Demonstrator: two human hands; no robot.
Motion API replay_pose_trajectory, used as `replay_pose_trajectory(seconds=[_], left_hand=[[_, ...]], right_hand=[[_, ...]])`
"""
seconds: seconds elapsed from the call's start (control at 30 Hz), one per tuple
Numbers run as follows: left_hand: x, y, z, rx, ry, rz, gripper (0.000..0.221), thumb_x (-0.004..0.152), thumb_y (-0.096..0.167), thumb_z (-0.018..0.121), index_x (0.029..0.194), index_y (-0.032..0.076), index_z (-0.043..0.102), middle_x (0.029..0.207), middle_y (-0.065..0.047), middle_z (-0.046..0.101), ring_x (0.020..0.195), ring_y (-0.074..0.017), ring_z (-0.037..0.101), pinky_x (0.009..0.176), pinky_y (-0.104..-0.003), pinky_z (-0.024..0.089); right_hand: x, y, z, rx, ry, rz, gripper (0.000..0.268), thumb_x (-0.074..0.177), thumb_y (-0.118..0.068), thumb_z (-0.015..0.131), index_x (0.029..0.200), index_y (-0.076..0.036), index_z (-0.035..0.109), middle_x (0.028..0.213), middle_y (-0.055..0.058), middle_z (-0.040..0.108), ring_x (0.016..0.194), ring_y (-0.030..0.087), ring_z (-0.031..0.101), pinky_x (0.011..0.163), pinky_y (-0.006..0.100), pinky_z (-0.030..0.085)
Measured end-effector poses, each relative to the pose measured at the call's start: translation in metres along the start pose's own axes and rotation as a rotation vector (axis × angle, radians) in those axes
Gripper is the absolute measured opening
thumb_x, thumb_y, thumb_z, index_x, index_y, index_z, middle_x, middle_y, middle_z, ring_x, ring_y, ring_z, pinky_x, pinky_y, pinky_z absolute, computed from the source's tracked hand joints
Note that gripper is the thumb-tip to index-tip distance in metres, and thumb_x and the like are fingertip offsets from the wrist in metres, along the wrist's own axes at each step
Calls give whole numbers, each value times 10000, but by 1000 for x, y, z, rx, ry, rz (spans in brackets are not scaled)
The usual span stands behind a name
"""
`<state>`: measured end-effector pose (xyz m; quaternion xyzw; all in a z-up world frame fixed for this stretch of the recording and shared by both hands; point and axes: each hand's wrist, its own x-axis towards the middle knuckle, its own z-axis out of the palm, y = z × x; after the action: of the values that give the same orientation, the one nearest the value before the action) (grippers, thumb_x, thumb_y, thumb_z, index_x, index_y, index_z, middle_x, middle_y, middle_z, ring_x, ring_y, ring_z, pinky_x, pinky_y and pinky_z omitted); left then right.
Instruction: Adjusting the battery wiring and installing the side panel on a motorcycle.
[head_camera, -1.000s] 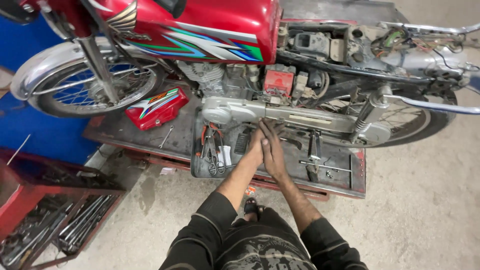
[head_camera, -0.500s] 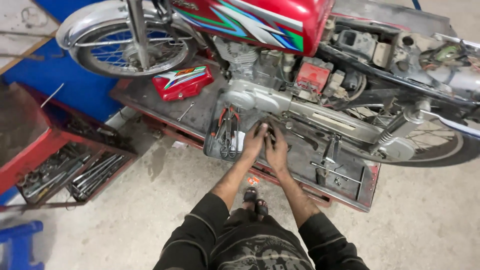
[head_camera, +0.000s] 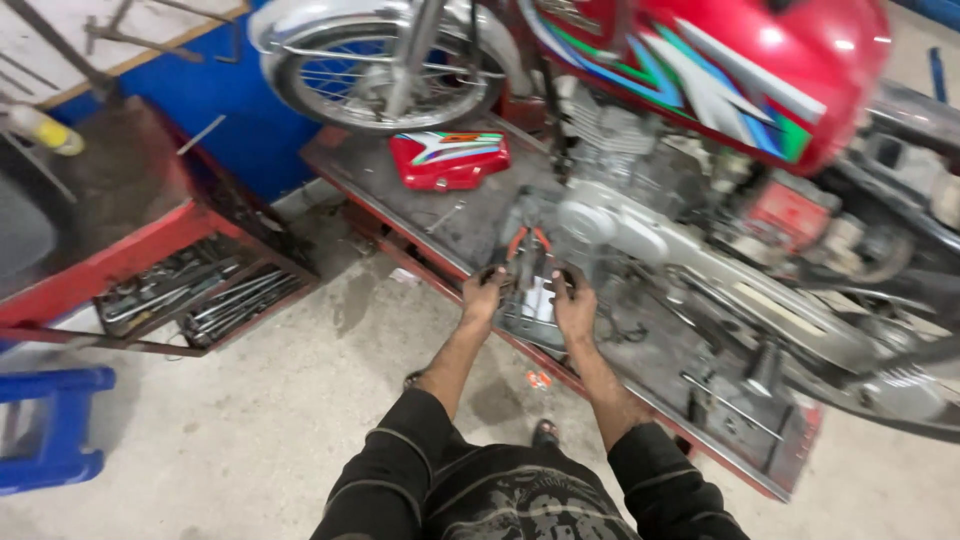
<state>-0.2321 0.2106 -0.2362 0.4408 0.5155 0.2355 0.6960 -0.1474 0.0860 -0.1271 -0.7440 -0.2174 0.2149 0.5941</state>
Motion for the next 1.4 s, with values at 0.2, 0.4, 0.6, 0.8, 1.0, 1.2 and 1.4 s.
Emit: replay_pose_trajectory(seconds=[0.2,0.4,0.6,0.8,1.0,1.2,1.4], left_hand=[[66,56,-103,-4,19,14,452,923,319,687,1273,44,609,1040,-183,729,912,-300,737,670,-350,607],[126,106,-175,54,7,20,480,921,295,685,1287,5,575,1003,-181,736,890,-289,738,629,-328,586],[168,128,-202,17,0,-37,457,899,277,686,1275,41,578,997,-139,732,859,-244,733,604,-305,589],[217,141,-212,45,-49,-112,454,901,311,687,1276,79,578,1048,-138,731,951,-283,726,643,-354,606],[300,139,-212,131,-68,-147,560,930,359,666,1393,86,511,1184,-177,678,1030,-279,704,800,-391,610],[432,68,-210,131,-49,-228,521,937,290,625,1408,112,490,1273,-155,628,1066,-293,693,841,-440,607],[493,38,-202,467,-59,-284,950,729,787,694,1470,243,453,1416,-113,555,1335,-338,497,1126,-503,359]], right_hand=[[50,31,114,-139,17,-49,285,1000,-239,632,1208,-46,651,1134,215,680,1100,370,648,927,464,540],[68,-9,193,-230,85,51,313,975,-322,660,1178,-88,704,1063,199,714,1016,337,686,838,439,572],[86,-22,262,-326,34,346,552,914,-616,605,1285,-209,639,1203,80,694,1172,300,625,1012,458,485],[130,-10,287,-14,-13,375,418,1011,-334,581,1288,-21,588,1124,157,708,1017,298,699,825,435,597],[197,23,322,-66,52,458,393,1003,-375,596,1280,-97,600,1131,89,713,1061,243,691,883,399,603],[258,74,343,80,83,496,498,1006,-330,586,1343,30,519,1201,223,648,1101,349,649,936,508,558],[328,187,363,126,233,514,548,985,-300,636,1372,58,488,1294,288,572,1200,400,578,981,524,523]])
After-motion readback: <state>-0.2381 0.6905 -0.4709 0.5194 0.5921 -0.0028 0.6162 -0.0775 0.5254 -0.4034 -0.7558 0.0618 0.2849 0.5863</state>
